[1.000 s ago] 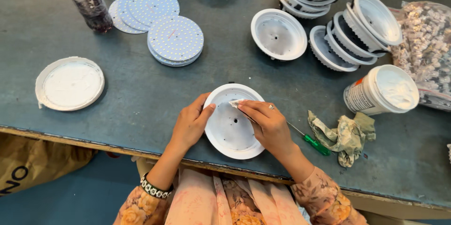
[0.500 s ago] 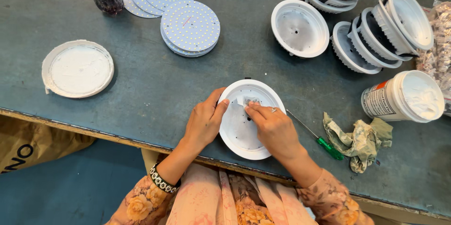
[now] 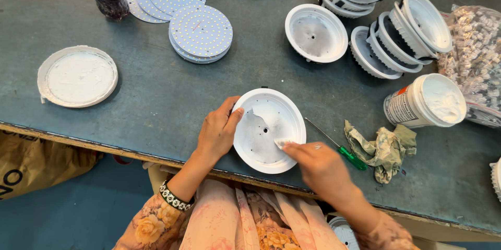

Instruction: The person scoops white paste from a container and spreads it onto the inner surface of white circular housings. They then place circular LED panels into the paste-coated housings and press them down. The person repeats this process for multiple units on a workbench.

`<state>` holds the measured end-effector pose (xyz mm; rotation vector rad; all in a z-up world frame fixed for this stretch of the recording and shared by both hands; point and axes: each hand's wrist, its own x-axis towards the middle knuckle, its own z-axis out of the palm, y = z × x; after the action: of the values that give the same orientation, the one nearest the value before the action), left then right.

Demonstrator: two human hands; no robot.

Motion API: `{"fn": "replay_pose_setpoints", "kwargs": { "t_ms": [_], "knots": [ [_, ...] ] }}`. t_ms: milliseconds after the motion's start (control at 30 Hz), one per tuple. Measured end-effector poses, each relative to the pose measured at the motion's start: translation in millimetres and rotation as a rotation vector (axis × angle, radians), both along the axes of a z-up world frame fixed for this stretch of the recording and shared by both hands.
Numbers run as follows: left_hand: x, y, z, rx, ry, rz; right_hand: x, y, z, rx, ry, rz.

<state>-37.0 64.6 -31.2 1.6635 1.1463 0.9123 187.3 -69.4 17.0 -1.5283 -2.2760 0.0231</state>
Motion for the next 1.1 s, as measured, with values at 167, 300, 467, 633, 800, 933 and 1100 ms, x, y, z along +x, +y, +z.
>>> {"fn": "replay_pose_setpoints", "kwargs": {
  "t_ms": [167,300,467,633,800,933,1100],
  "knots": [
    [-3.5,3.3,2.9,-0.115,-0.032,-0.065,8.0,31.1,15.8,-0.018,0.21,-0.057],
    [-3.7,1.6,3.8,-0.083,-0.028,-0.047,-12.7,78.0,10.1,-0.01,0.22,0.02],
    [1.1,2.9,-2.5,-0.007,-0.024,0.017,-29.1,92.1,12.0,-0.065,0.12,-0.018],
    [4.4,1.1,-9.5,0.004,-0.025,0.055,-38.0,85.5,18.0,-0.104,0.136,-0.014],
    [4.4,-0.3,-11.5,0.064,-0.078,0.056,-54.7,75.9,24.1,-0.115,0.127,-0.014],
    [3.7,-0.5,-11.9,0.05,-0.071,0.051,-67.0,67.7,23.7,-0.119,0.091,0.015],
    [2.8,1.2,-12.7,0.084,-0.088,0.047,-64.2,47.9,18.6,-0.016,0.021,0.145]
  ]
}}
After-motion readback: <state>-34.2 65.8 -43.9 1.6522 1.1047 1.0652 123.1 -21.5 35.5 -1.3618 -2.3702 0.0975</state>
